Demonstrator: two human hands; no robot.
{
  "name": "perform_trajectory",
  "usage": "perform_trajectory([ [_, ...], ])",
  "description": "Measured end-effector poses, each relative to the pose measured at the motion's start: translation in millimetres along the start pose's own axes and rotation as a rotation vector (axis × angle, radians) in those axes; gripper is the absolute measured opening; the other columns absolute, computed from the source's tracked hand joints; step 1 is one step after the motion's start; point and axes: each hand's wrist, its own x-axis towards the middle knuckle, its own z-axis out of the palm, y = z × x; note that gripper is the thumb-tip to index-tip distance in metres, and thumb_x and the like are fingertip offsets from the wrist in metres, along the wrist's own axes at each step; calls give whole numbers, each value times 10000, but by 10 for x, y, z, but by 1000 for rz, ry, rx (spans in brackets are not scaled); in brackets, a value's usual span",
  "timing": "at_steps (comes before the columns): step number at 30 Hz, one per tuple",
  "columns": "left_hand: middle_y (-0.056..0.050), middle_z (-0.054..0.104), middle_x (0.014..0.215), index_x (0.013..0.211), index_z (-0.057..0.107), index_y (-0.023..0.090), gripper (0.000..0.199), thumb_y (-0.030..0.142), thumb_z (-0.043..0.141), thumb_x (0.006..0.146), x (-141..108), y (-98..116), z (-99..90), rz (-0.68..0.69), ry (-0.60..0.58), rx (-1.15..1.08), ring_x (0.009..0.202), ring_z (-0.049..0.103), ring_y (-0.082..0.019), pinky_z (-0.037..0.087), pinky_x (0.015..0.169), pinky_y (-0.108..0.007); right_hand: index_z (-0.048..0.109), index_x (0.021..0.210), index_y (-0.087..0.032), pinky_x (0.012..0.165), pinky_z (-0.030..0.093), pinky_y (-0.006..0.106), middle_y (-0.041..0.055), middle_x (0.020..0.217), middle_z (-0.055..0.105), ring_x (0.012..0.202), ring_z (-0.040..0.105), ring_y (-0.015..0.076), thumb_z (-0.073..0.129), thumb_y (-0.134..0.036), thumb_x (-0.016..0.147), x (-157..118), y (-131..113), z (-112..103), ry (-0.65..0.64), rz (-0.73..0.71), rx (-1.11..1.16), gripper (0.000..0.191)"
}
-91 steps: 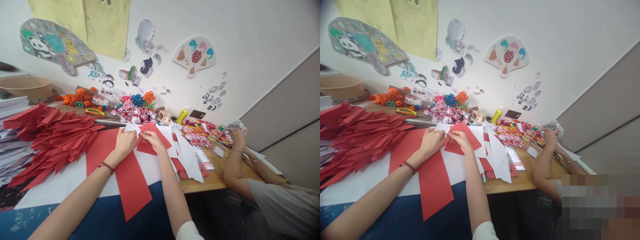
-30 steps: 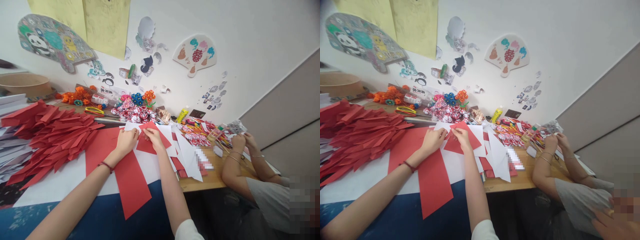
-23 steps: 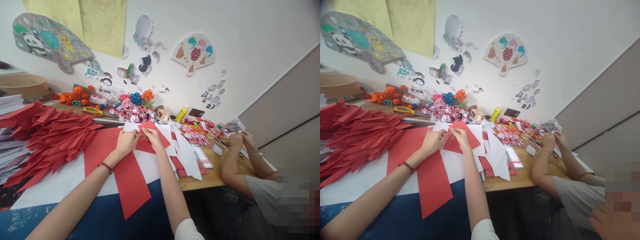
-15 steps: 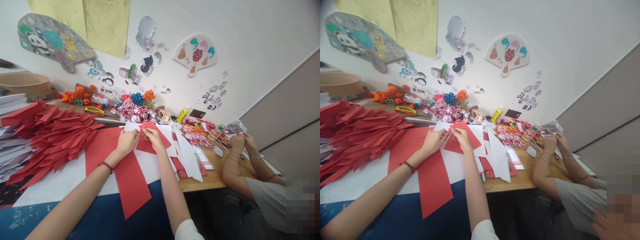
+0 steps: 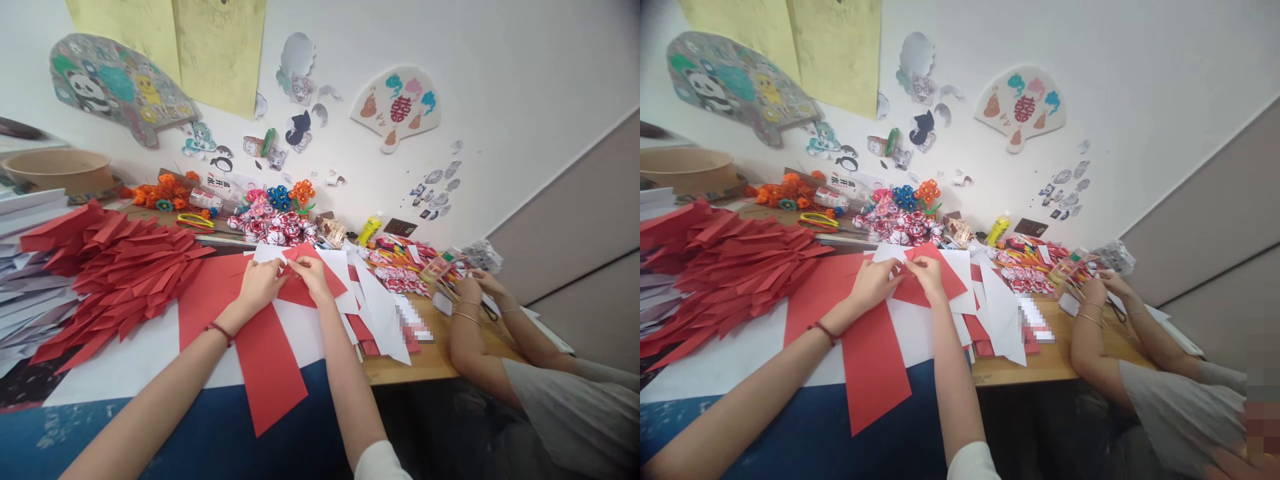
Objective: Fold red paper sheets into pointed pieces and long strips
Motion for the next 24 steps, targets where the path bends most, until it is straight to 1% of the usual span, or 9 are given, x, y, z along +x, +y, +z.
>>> perform_trajectory([
  [4,-59,729,892,921,598,191,197,339,480,867,9,-7,20,12,22,-1,773,645,-218,342,793,-357,630,673,-178,532,368,250,-18,592,554,557,477,119,725,-471,676,-3,-27,0,10,-10,11,308],
  [8,-42,726,875,854,598,191,203,331,452,881,13,-2,11,8,41,-47,744,641,-204,357,749,-336,679,806,-163,514,366,246,0,656,602,542,460,107,730,-501,673,-2,-29,1,-1,13,42,366],
  [13,-34,722,869,930,633,201,229,333,454,878,25,-13,5,2,29,-161,764,645,-190,386,706,-291,704,897,-162,508,369,242,13,700,631,541,472,103,728,-515,677,12,25,-18,-31,19,56,417],
  [20,-41,720,883,963,648,200,250,329,453,874,31,-29,18,17,24,-184,777,647,-189,410,717,-284,708,903,-165,505,367,239,10,670,624,543,482,107,729,-515,673,19,40,-30,-35,29,41,419],
  [24,-49,719,882,970,652,194,256,318,449,875,20,-28,23,21,22,-187,763,644,-189,413,706,-282,708,883,-163,507,373,240,20,700,639,540,479,103,728,-514,673,25,33,-33,-46,34,32,410],
])
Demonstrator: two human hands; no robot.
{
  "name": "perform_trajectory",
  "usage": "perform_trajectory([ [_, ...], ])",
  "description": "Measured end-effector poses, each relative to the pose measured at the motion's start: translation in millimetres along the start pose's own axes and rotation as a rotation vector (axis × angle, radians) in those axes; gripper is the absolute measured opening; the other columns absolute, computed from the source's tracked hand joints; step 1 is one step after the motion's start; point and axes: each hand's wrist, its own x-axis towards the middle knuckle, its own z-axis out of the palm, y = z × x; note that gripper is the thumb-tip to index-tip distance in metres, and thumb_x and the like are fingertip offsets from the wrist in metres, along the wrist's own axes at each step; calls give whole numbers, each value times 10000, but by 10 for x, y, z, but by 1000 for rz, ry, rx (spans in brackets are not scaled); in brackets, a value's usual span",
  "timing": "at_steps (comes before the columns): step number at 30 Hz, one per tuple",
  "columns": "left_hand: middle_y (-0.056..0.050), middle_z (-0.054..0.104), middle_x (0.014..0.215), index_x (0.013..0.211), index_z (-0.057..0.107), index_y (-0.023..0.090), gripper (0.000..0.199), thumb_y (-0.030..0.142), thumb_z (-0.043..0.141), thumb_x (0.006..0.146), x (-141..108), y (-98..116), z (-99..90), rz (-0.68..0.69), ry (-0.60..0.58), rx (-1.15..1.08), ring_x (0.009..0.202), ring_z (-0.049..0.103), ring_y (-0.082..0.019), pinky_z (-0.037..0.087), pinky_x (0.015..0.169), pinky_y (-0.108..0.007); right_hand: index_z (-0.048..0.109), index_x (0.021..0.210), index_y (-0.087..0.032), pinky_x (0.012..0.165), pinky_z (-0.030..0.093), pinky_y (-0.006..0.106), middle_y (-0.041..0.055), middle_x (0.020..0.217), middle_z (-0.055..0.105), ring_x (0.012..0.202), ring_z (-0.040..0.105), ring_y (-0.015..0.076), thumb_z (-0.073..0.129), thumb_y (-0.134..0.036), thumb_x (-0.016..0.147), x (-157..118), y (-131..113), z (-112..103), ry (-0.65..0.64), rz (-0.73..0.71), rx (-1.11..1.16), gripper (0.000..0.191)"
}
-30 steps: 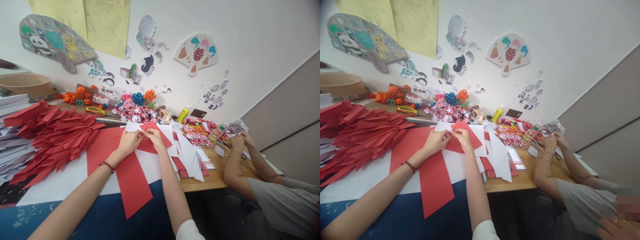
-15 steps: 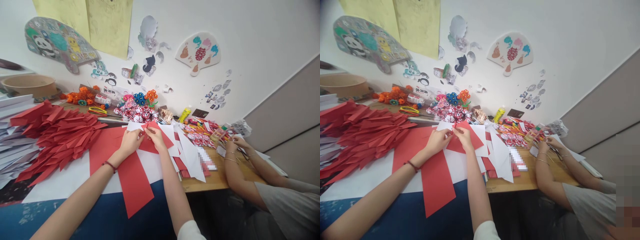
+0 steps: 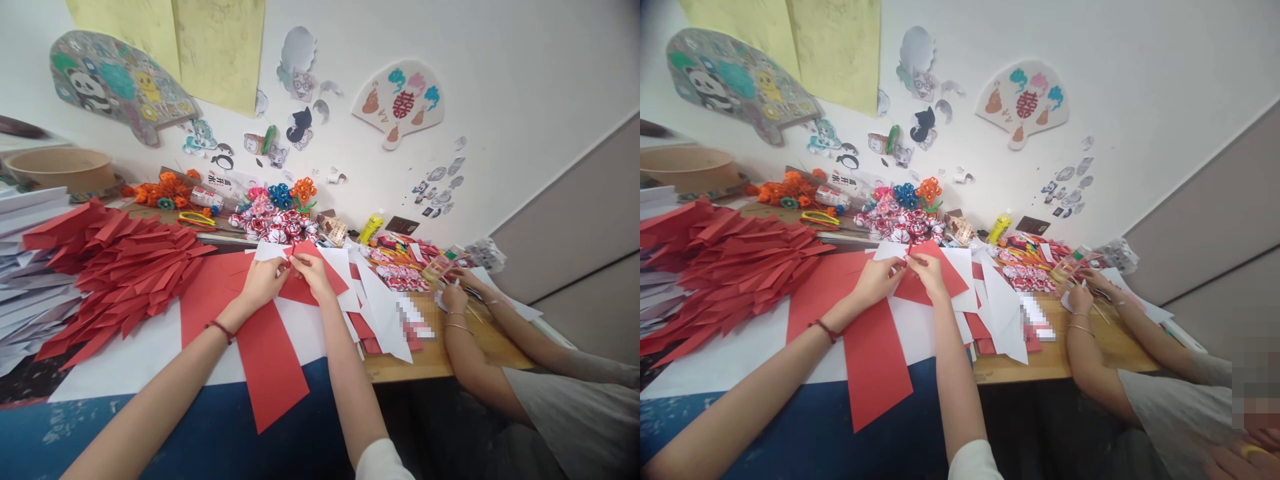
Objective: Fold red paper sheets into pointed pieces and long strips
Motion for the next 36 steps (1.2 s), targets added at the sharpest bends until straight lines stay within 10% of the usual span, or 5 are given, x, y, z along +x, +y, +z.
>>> perform_trajectory([
  [36,-33,716,796,868,648,199,229,300,443,880,-8,2,25,26,10,89,747,632,-200,377,751,-318,700,806,-154,500,385,233,-1,621,610,518,472,100,763,-490,629,-15,-39,24,24,22,2,385],
])
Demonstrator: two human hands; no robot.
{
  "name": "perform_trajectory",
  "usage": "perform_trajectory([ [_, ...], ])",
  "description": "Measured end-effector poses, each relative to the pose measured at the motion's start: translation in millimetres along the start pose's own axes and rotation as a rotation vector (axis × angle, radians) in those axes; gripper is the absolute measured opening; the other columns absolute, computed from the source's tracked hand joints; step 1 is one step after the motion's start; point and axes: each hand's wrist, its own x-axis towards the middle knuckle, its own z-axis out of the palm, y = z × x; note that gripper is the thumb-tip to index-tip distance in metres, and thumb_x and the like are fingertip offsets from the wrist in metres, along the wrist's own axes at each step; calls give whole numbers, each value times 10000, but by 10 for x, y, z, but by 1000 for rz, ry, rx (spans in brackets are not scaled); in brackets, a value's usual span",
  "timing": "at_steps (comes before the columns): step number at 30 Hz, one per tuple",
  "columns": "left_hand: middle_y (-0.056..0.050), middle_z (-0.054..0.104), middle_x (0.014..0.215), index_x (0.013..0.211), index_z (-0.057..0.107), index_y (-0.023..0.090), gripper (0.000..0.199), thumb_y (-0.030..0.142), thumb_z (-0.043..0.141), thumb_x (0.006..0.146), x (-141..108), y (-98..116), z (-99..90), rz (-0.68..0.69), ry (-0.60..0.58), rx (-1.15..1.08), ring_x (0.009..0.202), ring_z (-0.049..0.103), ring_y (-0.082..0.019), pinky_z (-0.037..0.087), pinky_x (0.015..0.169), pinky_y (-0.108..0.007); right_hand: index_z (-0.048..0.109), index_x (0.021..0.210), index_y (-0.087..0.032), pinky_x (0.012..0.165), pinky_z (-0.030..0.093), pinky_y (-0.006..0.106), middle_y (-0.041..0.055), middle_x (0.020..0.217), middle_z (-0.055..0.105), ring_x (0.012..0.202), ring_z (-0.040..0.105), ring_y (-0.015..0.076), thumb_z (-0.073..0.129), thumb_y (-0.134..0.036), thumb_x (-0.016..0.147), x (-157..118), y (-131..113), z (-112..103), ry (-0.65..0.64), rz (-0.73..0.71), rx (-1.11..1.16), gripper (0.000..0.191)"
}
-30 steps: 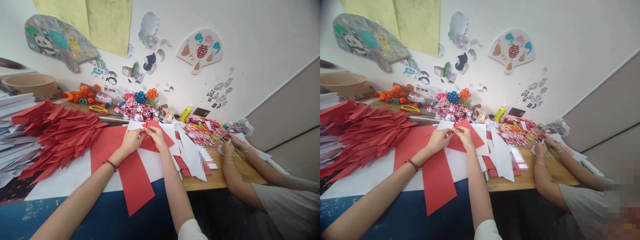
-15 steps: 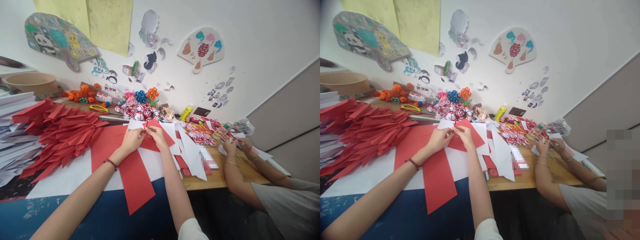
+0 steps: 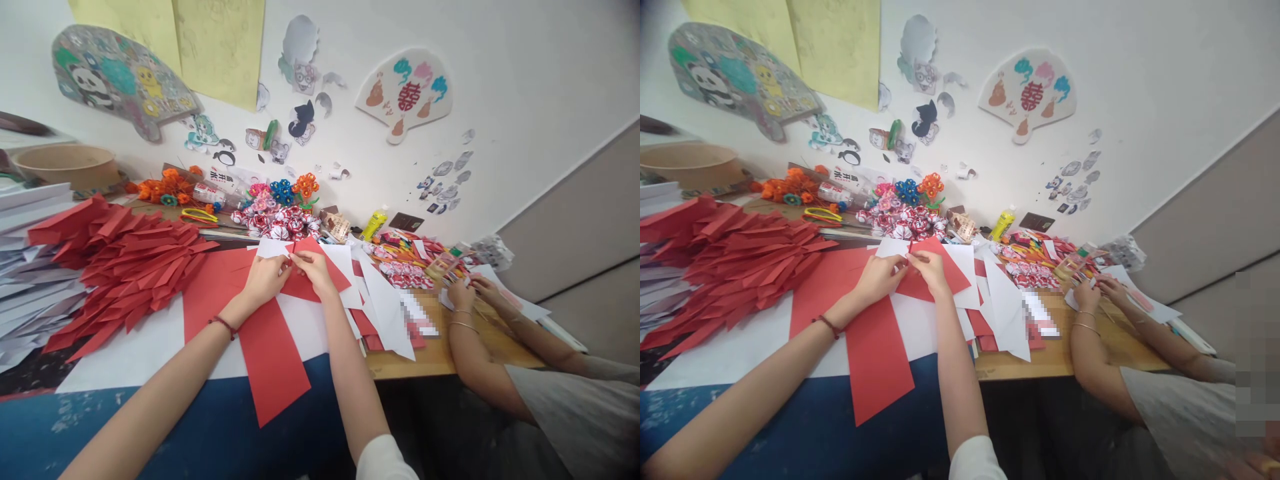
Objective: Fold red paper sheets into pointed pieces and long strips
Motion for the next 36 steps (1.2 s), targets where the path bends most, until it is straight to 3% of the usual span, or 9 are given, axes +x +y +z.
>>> perform_trajectory([
  [27,-31,715,807,871,655,193,218,292,461,876,-12,19,-30,-3,-2,-40,727,630,-190,401,779,-324,714,846,-151,517,389,245,30,719,652,540,483,103,748,-480,657,-11,2,-3,-21,0,-13,381],
  [36,-43,723,820,912,651,189,222,286,453,882,-21,20,-22,-26,-19,-18,748,649,-205,400,792,-345,703,802,-150,499,375,241,2,598,593,519,473,111,744,-481,662,-28,-16,7,-23,-4,-22,361],
])
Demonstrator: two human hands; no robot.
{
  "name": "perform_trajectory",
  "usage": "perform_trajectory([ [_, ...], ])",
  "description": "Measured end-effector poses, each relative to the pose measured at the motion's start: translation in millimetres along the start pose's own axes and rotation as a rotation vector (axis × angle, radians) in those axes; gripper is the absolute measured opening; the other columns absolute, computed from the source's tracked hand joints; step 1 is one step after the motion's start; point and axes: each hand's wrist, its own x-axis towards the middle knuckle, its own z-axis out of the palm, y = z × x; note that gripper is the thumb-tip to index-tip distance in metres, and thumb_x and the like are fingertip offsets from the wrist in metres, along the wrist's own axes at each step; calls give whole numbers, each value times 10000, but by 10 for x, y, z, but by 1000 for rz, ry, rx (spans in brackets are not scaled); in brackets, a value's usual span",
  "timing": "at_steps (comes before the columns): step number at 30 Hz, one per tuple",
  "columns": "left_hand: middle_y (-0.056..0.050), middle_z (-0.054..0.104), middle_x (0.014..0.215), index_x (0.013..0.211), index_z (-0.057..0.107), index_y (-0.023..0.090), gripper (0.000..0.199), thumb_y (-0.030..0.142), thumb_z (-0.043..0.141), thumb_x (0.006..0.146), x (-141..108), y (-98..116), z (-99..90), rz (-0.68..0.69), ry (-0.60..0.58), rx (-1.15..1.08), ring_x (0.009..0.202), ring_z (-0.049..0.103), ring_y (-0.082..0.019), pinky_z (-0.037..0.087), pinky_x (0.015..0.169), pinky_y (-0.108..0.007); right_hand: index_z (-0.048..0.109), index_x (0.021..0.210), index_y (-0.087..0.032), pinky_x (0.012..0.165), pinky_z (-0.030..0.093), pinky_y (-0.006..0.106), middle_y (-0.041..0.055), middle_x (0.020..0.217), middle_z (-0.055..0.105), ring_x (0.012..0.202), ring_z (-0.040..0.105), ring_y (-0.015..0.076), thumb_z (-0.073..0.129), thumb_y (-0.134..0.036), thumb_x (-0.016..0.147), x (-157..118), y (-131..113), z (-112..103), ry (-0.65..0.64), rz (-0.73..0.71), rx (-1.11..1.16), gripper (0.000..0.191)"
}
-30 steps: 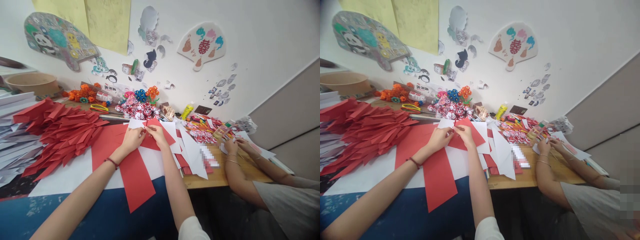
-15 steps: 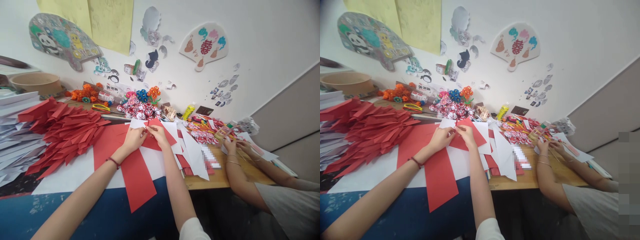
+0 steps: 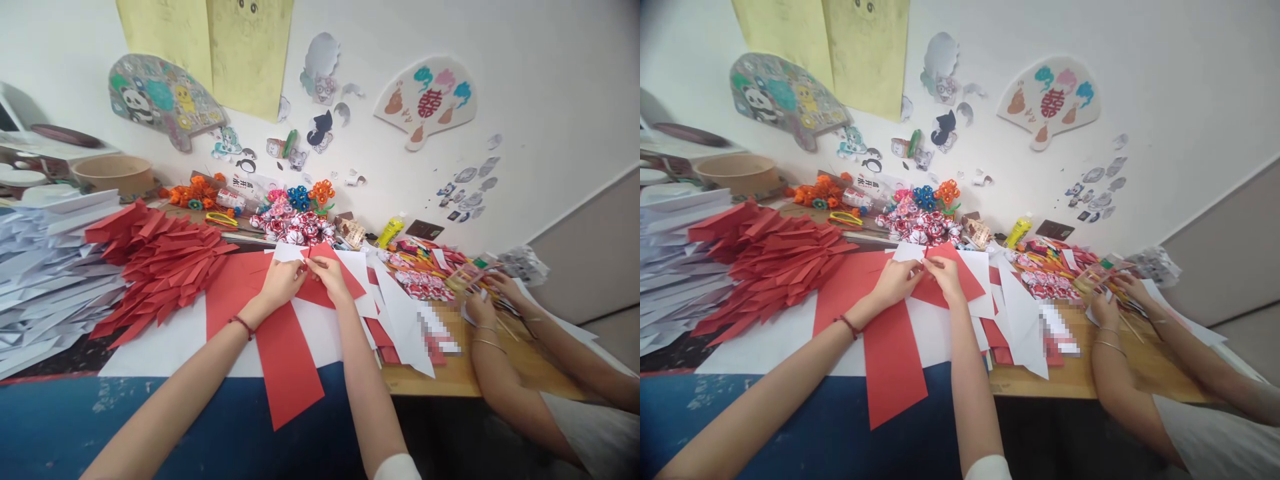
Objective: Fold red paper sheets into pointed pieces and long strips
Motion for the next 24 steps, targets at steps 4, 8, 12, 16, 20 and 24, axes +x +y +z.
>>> perform_trajectory([
  [4,-51,725,834,890,642,186,216,288,452,884,-9,8,-2,6,3,19,756,651,-207,398,798,-352,705,845,-149,502,373,234,10,631,607,525,478,107,734,-495,674,11,37,-14,2,-1,-11,387],
  [8,-59,722,829,888,645,181,207,282,464,880,-21,12,-13,4,9,31,782,652,-216,408,796,-347,706,857,-145,490,358,232,18,651,620,525,482,107,733,-509,669,17,59,-18,0,9,-32,410],
  [12,-61,717,821,860,650,179,202,253,463,879,-35,42,-51,11,5,11,754,645,-207,420,787,-343,702,826,-149,495,362,242,18,661,625,523,479,107,732,-508,671,0,41,-14,-27,-18,-1,392],
  [16,-72,716,825,882,661,178,207,242,464,886,-42,75,-62,3,-19,10,749,642,-214,427,798,-363,707,870,-143,503,382,258,32,691,640,527,490,120,751,-512,640,-2,34,-10,-22,11,19,437],
  [20,-68,720,911,975,661,194,237,228,437,904,-31,42,-29,-9,-30,-27,845,649,-224,423,863,-393,705,886,-128,505,383,259,42,696,640,549,510,132,751,-522,632,2,24,-5,12,5,20,472],
  [24,-76,695,1053,1115,620,182,295,177,427,893,-24,145,-235,-41,163,-207,923,636,-206,447,881,-376,708,883,-140,506,361,258,24,661,615,539,485,124,747,-516,645,-5,-10,-7,39,-21,23,447],
])
